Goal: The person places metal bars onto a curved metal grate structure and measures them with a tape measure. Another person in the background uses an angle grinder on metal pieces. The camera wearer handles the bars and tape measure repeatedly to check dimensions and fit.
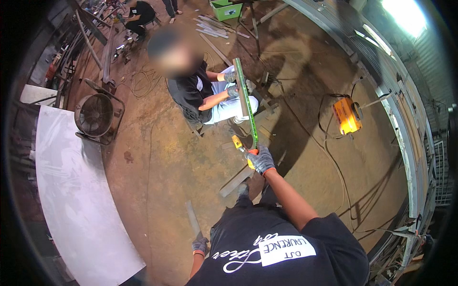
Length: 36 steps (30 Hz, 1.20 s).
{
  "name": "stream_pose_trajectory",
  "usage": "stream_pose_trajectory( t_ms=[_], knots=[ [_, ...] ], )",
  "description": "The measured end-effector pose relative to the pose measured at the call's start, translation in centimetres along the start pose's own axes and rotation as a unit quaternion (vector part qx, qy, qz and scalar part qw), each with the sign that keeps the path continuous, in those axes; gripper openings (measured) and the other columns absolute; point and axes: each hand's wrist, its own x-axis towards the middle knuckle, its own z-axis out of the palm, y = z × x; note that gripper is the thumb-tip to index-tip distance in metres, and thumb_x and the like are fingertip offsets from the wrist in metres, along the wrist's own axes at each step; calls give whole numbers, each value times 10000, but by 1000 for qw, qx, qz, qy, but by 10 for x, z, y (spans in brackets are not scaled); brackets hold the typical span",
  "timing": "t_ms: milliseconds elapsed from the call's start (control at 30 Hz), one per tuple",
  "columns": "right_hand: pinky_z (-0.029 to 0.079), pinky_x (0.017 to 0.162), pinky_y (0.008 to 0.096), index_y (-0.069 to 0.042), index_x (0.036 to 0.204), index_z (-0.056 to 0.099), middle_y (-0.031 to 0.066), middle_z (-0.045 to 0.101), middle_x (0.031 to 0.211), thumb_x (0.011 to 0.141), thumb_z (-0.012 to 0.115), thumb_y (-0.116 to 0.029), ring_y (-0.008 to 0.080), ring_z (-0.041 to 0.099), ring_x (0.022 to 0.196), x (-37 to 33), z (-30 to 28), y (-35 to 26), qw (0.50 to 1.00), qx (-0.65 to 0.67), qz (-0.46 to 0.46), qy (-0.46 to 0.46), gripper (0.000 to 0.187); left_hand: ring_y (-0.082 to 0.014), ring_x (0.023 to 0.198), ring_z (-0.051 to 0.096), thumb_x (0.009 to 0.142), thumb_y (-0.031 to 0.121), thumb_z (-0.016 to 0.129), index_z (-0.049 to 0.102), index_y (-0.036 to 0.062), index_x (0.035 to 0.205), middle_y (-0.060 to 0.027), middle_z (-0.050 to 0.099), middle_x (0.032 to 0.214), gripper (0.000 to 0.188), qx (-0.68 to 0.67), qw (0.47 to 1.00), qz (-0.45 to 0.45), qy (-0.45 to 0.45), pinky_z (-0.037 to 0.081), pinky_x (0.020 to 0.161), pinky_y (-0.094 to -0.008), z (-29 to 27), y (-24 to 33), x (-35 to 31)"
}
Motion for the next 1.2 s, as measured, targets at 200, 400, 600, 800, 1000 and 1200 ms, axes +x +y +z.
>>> stream_pose_trajectory(
  t_ms=[200,400,600,800,1000,1200],
  knots=[
    [489,984,470,39,1320,557,302,620,1197,728,794,-476,431,617,1122,-4,7,6,1000,-5,-4,7,820,-298,803,658,741,231,717,695,23,951,-177,706,885,296,193,969,151,-9,528,724,-402,6,-64,50],
    [481,1002,478,30,1373,520,308,602,1240,725,804,-462,436,598,1159,-4,27,16,1000,0,4,-7,862,-320,782,679,772,252,700,714,16,984,-204,717,933,317,201,964,174,1,537,708,-414,7,-105,79],
    [539,763,482,34,1203,616,249,687,1075,808,783,-385,359,698,932,9,48,63,997,77,28,-11,600,-316,755,674,773,242,700,711,6,972,-202,712,902,308,233,956,177,-11,535,688,-417,2,-49,76],
    [550,757,454,31,1180,599,207,715,974,809,739,-386,326,687,780,0,63,8,997,64,-7,31,576,-313,729,668,775,232,700,707,-4,960,-200,707,870,299,284,936,207,4,533,668,-421,47,2,95],
    [556,734,447,35,1169,568,203,708,869,783,746,-411,324,654,623,-8,35,20,984,159,14,-78,616,-309,703,663,776,222,700,703,-14,948,-198,701,838,291,263,947,183,-7,531,648,-425,-4,-14,90],
    [475,1034,453,32,1441,440,291,555,1301,751,813,-434,418,586,1202,-15,31,2,999,16,28,-18,912,-306,676,658,778,211,700,700,-24,936,-196,696,807,283,141,984,109,7,529,628,-429,-23,-39,54]
  ],
)
